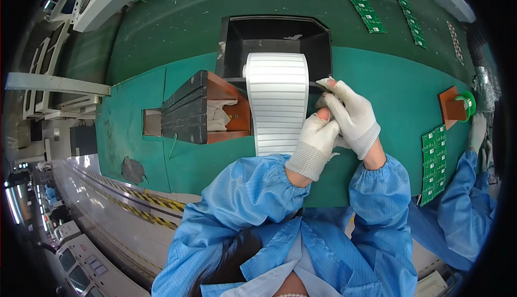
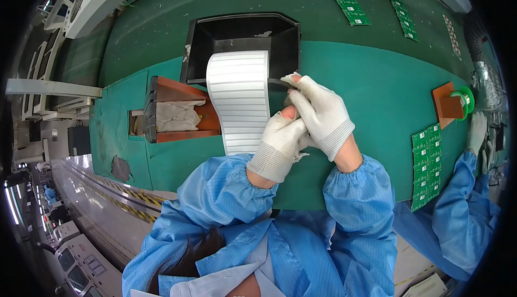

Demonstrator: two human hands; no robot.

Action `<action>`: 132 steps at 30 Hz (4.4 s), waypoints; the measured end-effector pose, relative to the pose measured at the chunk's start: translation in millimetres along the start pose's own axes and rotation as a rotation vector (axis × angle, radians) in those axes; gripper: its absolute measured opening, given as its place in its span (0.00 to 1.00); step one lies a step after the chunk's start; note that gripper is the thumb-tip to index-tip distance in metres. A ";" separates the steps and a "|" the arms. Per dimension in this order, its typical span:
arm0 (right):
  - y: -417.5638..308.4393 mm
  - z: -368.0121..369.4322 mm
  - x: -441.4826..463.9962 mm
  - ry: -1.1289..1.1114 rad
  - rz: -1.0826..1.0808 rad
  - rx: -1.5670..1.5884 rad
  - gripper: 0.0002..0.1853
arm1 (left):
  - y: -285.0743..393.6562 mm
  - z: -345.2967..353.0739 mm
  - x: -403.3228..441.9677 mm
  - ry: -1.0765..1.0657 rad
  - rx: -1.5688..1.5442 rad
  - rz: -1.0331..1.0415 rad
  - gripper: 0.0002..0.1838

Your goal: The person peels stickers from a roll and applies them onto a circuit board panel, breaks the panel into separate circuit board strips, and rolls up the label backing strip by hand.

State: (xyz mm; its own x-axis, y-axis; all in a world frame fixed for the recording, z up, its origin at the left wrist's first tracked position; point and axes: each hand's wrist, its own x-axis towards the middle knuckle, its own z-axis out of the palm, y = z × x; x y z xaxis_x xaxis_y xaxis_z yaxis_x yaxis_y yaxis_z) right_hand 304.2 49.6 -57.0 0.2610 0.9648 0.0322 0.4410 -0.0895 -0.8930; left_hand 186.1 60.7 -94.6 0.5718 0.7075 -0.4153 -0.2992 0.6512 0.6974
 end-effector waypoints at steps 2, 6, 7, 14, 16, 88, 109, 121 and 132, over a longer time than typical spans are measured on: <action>4.7 0.9 -0.1 0.018 -0.063 -0.035 0.14 | 0.9 0.4 -0.5 -0.006 0.000 0.005 0.12; 5.7 0.2 0.3 0.006 -0.071 -0.026 0.13 | 0.5 3.0 -2.1 0.004 -0.036 0.009 0.12; 5.4 0.1 0.1 0.011 -0.072 -0.030 0.13 | 0.6 2.7 -2.6 -0.002 -0.029 0.022 0.12; 1.4 -0.8 -1.2 0.033 0.047 0.155 0.14 | 3.9 -2.0 -1.9 -0.124 -0.102 -0.031 0.13; -0.5 -4.8 -0.3 0.015 0.019 0.087 0.14 | 4.7 -1.1 -3.6 -0.101 -0.086 -0.036 0.12; 5.8 -2.1 -5.0 0.077 -0.078 -0.243 0.19 | 7.7 -15.2 -1.5 -0.087 -0.032 -0.006 0.17; 6.4 -0.8 -6.5 0.083 -0.093 -0.286 0.18 | 7.6 -13.1 -3.6 -0.056 -0.019 -0.007 0.15; 5.8 -2.0 -5.9 0.070 -0.094 -0.312 0.18 | 7.3 -13.4 -2.9 -0.052 -0.020 -0.016 0.16; -2.5 -7.8 -7.6 0.007 -0.062 -0.344 0.19 | 10.8 -14.6 -6.3 -0.108 -0.003 -0.028 0.16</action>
State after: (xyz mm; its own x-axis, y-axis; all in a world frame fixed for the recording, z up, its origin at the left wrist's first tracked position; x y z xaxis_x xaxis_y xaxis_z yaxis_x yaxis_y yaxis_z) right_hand 307.9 40.6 -51.5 0.2296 0.9695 0.0856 0.7198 -0.1100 -0.6854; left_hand 168.1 67.3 -93.0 0.6589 0.6554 -0.3690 -0.2844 0.6713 0.6844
